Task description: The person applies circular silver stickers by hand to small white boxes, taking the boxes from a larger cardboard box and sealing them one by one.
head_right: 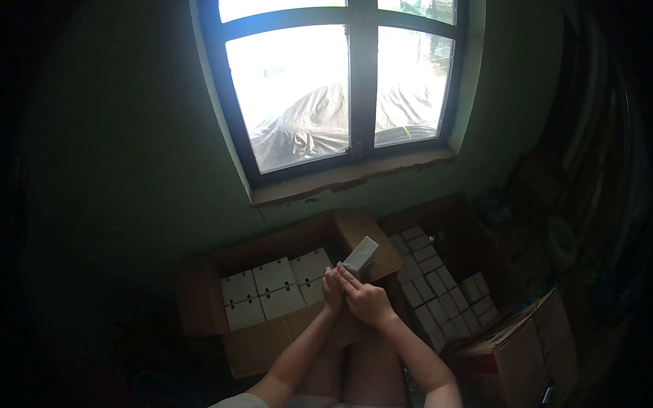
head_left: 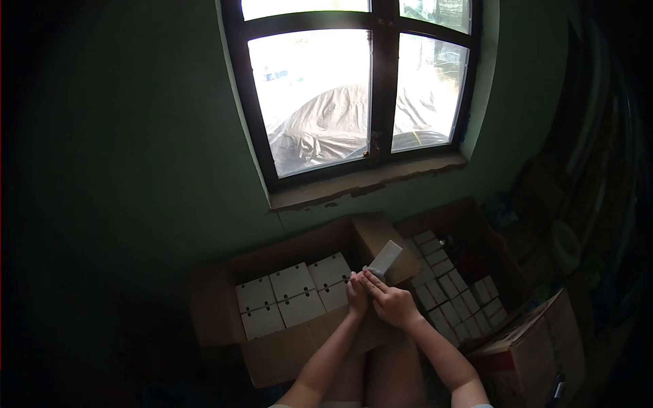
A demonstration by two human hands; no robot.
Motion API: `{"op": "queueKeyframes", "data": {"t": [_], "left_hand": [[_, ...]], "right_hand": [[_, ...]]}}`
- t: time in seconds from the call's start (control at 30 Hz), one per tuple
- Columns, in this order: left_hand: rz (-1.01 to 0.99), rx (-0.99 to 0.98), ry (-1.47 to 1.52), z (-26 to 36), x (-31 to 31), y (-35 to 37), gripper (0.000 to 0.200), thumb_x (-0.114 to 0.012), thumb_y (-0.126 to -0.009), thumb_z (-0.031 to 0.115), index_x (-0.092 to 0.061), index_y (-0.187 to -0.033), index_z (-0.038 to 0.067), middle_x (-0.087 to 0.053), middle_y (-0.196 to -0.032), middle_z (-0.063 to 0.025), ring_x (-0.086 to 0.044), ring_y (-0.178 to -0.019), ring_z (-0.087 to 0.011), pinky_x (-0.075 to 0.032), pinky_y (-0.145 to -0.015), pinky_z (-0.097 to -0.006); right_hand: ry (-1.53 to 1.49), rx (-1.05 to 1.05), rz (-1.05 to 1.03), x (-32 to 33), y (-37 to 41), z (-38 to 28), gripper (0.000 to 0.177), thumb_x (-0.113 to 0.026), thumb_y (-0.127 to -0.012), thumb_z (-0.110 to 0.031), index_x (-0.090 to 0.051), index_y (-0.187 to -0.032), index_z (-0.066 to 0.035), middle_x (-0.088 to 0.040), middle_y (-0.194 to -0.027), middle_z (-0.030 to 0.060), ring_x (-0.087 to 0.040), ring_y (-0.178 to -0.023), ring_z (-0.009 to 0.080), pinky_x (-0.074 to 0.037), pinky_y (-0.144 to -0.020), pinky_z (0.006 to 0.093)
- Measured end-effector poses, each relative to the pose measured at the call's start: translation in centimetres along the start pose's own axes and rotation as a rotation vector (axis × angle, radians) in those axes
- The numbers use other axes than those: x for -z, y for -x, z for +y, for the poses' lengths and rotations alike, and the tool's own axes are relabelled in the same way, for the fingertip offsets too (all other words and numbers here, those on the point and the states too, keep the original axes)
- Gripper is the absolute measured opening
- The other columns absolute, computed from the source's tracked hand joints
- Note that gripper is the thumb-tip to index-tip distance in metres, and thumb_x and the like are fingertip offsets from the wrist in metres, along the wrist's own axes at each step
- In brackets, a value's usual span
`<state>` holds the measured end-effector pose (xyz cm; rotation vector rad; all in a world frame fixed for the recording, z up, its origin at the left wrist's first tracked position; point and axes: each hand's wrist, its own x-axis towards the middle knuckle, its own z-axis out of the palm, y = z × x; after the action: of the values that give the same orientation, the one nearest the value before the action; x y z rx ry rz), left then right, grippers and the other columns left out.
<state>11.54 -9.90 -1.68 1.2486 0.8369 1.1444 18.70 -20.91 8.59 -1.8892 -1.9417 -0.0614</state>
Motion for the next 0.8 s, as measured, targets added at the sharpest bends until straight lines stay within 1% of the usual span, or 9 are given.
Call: {"op": "queueKeyframes", "data": {"t": [0.1, 0.2, 0.3, 0.37, 0.53, 0.63, 0.67, 0.7, 0.8], "left_hand": [[-0.008, -0.016, -0.006, -1.6, 0.1, -0.5, 0.074, -0.021, -0.106, 0.049, -0.069, -0.095, -0.005, -0.068, -0.081, -0.0117, -0.062, -0.079, -0.0229, -0.048, -0.077, -0.0375], [0.017, -0.036, -0.008, -3.2, 0.1, -0.9, 0.072, -0.02, -0.106, 0.049, -0.067, -0.09, -0.004, -0.065, -0.076, -0.0105, -0.059, -0.075, -0.0221, -0.046, -0.073, -0.0379], [-0.161, -0.055, -0.082, -3.3, 0.6, -1.0, 0.068, -0.024, -0.106, 0.048, -0.071, -0.097, -0.002, -0.065, -0.081, -0.003, -0.057, -0.075, -0.014, -0.045, -0.07, -0.0308], [-0.016, -0.015, -0.048, -3.2, 0.2, -0.9, 0.068, -0.024, -0.106, 0.047, -0.071, -0.095, -0.001, -0.064, -0.079, -0.0026, -0.057, -0.075, -0.0151, -0.045, -0.07, -0.0315], [-0.011, -0.032, 0.018, -1.0, 0.0, -0.3, 0.072, -0.02, -0.106, 0.051, -0.064, -0.084, -0.001, -0.059, -0.072, -0.0069, -0.055, -0.069, -0.0181, -0.043, -0.067, -0.0379], [-0.008, -0.021, 0.024, -1.1, -0.1, -0.3, 0.072, -0.02, -0.106, 0.05, -0.065, -0.085, -0.002, -0.061, -0.073, -0.0069, -0.056, -0.071, -0.0174, -0.044, -0.069, -0.0371], [-0.025, -0.017, 0.041, -1.1, -0.1, -0.4, 0.072, -0.02, -0.106, 0.05, -0.066, -0.087, -0.002, -0.062, -0.075, -0.007, -0.057, -0.073, -0.0174, -0.045, -0.071, -0.0368], [-0.092, -0.002, 0.074, -1.8, 0.3, -0.7, 0.066, -0.024, -0.106, 0.047, -0.069, -0.101, -0.002, -0.065, -0.085, -0.0043, -0.058, -0.078, -0.0165, -0.047, -0.074, -0.033], [-0.025, 0.002, 0.004, -3.3, 0.1, -1.0, 0.074, -0.02, -0.106, 0.051, -0.07, -0.098, -0.003, -0.067, -0.081, -0.007, -0.06, -0.078, -0.0183, -0.047, -0.076, -0.0358]], "right_hand": [[0.071, -0.005, 0.061, 0.1, -0.3, 2.0, 0.074, -0.057, -0.083, -0.011, -0.039, -0.154, -0.021, -0.046, -0.154, 0.0001, -0.072, -0.08, 0.0304, -0.06, -0.07, 0.0407], [0.161, -0.261, 0.109, 1.0, -2.1, 4.5, 0.075, -0.057, -0.083, -0.012, -0.036, -0.155, -0.019, -0.045, -0.154, 0.0004, -0.072, -0.079, 0.032, -0.06, -0.071, 0.0429], [0.196, -0.291, 0.186, 0.9, -2.9, 5.5, 0.075, -0.057, -0.083, -0.012, -0.036, -0.155, -0.018, -0.043, -0.155, 0.0012, -0.072, -0.08, 0.0327, -0.06, -0.072, 0.0431], [0.193, -0.248, 0.127, 0.5, -2.5, 4.1, 0.075, -0.057, -0.083, -0.012, -0.037, -0.155, -0.018, -0.042, -0.156, 0.0013, -0.072, -0.08, 0.0326, -0.06, -0.072, 0.0428], [0.099, 0.091, 0.063, -0.3, 0.0, 0.8, 0.068, -0.056, -0.084, -0.01, -0.045, -0.15, -0.02, -0.047, -0.153, -0.0034, -0.072, -0.068, 0.025, -0.06, -0.064, 0.0345], [0.062, 0.098, 0.164, -0.2, -0.8, 2.7, 0.067, -0.055, -0.084, -0.008, -0.046, -0.15, -0.02, -0.047, -0.152, -0.004, -0.072, -0.07, 0.026, -0.06, -0.066, 0.0351], [0.088, 0.006, 0.15, 0.3, -1.2, 3.1, 0.067, -0.055, -0.085, -0.009, -0.046, -0.15, -0.02, -0.047, -0.153, -0.0042, -0.073, -0.075, 0.0264, -0.061, -0.068, 0.0362], [0.096, -0.05, 0.161, 0.9, -1.7, 3.4, 0.067, -0.055, -0.085, -0.008, -0.045, -0.151, -0.02, -0.047, -0.153, -0.0036, -0.073, -0.076, 0.0266, -0.061, -0.068, 0.0368], [0.111, -0.093, 0.147, 1.1, -2.1, 2.7, 0.068, -0.055, -0.085, -0.008, -0.044, -0.151, -0.02, -0.047, -0.153, -0.0026, -0.073, -0.078, 0.0266, -0.061, -0.069, 0.0375]]}}
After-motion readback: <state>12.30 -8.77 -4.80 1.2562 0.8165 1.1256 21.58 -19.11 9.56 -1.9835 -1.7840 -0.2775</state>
